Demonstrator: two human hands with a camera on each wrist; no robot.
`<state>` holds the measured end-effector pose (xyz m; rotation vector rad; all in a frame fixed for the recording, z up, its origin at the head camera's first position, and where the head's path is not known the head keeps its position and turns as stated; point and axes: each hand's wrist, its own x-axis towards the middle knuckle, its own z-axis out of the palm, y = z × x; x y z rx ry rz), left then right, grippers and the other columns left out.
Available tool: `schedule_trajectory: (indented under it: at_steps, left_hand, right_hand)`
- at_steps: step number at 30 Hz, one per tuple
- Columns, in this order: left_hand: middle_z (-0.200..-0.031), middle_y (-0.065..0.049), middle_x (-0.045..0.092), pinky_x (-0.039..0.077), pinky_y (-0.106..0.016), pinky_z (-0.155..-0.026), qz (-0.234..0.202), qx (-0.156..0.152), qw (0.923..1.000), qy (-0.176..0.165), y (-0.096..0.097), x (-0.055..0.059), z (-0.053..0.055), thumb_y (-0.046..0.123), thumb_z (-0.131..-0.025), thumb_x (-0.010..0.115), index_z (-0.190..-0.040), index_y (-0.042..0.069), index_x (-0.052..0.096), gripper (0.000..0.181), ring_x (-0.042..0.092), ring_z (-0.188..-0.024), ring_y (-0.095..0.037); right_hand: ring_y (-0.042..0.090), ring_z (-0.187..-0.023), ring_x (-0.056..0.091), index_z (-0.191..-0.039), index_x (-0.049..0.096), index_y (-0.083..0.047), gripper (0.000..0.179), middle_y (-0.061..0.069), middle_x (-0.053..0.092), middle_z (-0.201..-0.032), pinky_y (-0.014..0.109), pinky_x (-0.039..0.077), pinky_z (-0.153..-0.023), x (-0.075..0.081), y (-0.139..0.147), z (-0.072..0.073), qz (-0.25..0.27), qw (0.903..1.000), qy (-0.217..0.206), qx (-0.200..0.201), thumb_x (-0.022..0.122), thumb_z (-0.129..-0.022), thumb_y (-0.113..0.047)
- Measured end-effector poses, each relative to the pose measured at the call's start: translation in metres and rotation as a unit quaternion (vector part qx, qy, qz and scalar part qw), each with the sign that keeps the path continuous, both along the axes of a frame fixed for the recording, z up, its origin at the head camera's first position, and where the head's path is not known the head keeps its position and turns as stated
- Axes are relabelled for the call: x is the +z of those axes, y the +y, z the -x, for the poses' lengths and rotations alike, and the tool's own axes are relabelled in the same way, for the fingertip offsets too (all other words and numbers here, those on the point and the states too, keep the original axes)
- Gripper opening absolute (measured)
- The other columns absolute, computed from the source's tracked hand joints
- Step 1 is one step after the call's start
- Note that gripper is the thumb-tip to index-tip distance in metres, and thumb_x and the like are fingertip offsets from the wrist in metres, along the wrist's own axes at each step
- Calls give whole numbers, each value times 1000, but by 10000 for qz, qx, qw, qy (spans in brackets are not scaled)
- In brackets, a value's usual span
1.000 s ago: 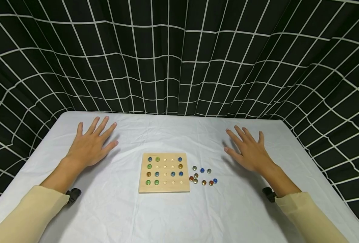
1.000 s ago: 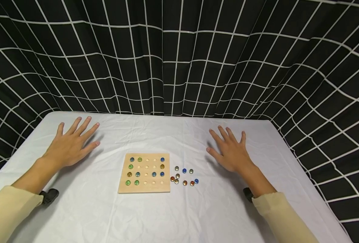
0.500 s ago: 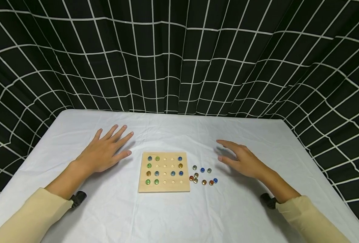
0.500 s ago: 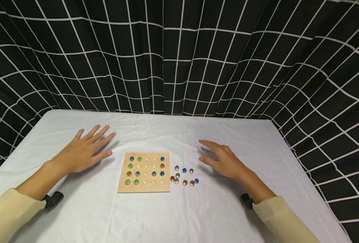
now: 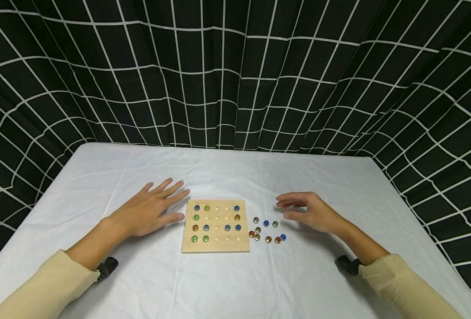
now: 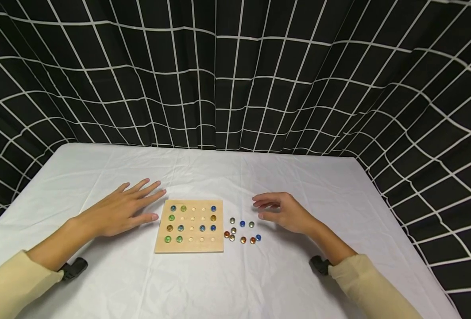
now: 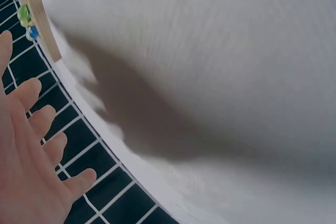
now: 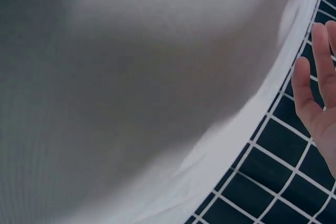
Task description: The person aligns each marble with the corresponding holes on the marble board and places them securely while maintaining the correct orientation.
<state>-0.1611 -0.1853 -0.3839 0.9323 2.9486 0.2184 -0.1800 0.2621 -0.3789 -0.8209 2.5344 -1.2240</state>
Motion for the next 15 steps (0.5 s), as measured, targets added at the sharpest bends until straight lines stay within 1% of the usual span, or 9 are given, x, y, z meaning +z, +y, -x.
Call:
schedule_trajectory:
  at_steps: [6, 11, 15]
  left_hand:
    - [-162, -3, 29, 19, -65, -114, -141, -97, 9997, -187, 5, -3, -4, 64, -97, 46, -156, 23, 37, 71, 21, -150, -33]
    - [-161, -2, 31, 19, -64, -114, -146, -118, 9989, -427, 7, -5, -6, 68, -95, 46, -155, 23, 38, 76, 22, -149, -32]
    - [-161, -3, 31, 18, -64, -114, -131, -119, 9984, -528, 8, -4, -7, 70, -93, 47, -156, 22, 37, 80, 22, -149, -32]
  right_hand:
    - [30, -104, 67, -125, 65, 3, 39, 11, 72, -111, 47, 50, -93, -3, -6, -1, -26, 9995, -301, 85, 73, -88, -2]
    - [27, -104, 66, -124, 66, 0, 37, 9, 73, -109, 43, 51, -93, -5, -10, -1, -156, 9982, -516, 255, 72, -88, 0]
    - [26, -104, 66, -123, 67, -1, 36, 8, 72, -108, 41, 52, -92, -6, -12, -2, -227, 9976, -565, 324, 72, -88, 0]
